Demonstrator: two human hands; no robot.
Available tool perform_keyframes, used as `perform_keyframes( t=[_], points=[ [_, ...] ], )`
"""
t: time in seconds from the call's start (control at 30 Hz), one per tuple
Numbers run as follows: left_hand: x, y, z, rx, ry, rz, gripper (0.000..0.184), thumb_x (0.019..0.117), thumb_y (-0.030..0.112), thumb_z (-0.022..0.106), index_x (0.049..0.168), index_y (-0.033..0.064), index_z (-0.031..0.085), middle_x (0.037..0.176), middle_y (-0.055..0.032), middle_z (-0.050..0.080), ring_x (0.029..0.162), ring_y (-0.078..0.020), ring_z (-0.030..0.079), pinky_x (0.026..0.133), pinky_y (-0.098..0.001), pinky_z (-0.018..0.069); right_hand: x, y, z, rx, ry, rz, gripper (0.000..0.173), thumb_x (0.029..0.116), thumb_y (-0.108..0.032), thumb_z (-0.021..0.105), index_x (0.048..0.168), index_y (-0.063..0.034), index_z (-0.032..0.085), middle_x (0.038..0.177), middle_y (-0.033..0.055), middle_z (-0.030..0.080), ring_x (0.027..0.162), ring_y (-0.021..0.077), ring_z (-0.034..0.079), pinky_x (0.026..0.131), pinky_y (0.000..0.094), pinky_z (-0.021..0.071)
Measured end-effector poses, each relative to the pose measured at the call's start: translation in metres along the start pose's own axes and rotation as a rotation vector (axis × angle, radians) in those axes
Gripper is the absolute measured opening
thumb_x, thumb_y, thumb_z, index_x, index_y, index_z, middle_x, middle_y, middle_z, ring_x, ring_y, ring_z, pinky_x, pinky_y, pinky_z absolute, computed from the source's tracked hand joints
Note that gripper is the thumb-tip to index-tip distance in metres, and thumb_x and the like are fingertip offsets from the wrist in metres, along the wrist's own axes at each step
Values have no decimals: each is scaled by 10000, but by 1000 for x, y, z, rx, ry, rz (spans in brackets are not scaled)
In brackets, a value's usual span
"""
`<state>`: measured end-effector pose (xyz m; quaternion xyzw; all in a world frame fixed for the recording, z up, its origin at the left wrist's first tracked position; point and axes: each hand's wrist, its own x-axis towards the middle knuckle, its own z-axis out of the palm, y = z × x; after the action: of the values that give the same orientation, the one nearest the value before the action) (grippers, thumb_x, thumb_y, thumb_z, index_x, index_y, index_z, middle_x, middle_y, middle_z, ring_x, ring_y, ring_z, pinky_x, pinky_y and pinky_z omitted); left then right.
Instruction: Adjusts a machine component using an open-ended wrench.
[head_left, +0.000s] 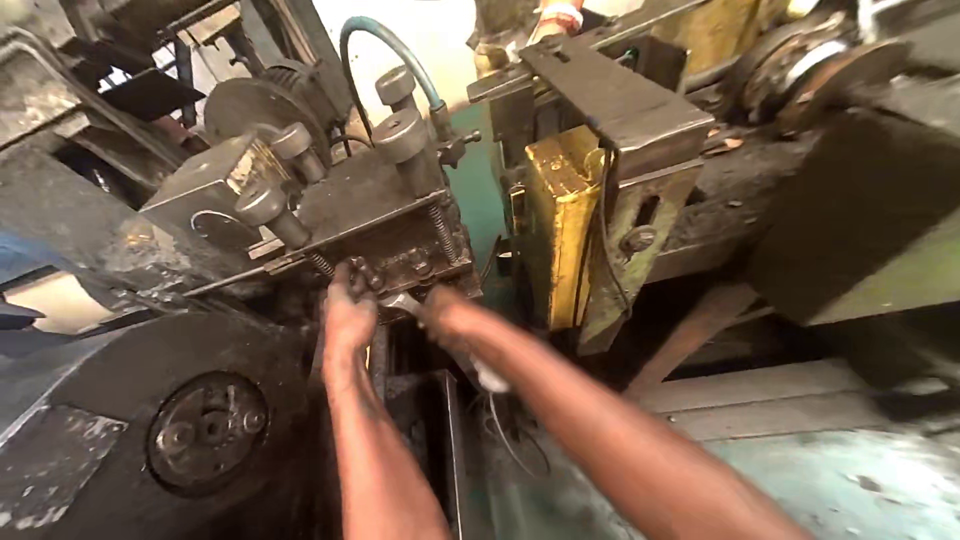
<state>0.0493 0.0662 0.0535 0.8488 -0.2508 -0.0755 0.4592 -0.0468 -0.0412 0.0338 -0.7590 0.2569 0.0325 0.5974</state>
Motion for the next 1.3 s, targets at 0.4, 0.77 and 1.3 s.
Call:
perform_keyframes(
  t=[0.4,0.77,1.3],
  points=[
    [-2,6,-9,-60,-108,12,518,992,-113,443,1496,-32,353,1406,-204,518,1206,-179,561,1028,-329,464,-41,49,85,507,-28,55,354,1129,-274,393,1130,-1,617,784,51,520,582,117,483,550,282,444],
    [-1,1,-9,-84,-100,21,518,988,-108,440,1492,-15,362,1392,-200,533,1193,-187,574,1022,-346,475,1,0,-19,142,-180,148,276,1119,-253,396,940,-79,515,591,-19,390,412,64,304,389,209,275],
    [-14,12,2,-52,-11,15,458,1026,-54,449,1478,4,402,1372,-181,561,1156,-185,583,995,-368,479,-37,47,71,609,17,92,340,1125,-311,401,1130,-35,599,747,26,469,545,111,426,503,277,391]
  ],
)
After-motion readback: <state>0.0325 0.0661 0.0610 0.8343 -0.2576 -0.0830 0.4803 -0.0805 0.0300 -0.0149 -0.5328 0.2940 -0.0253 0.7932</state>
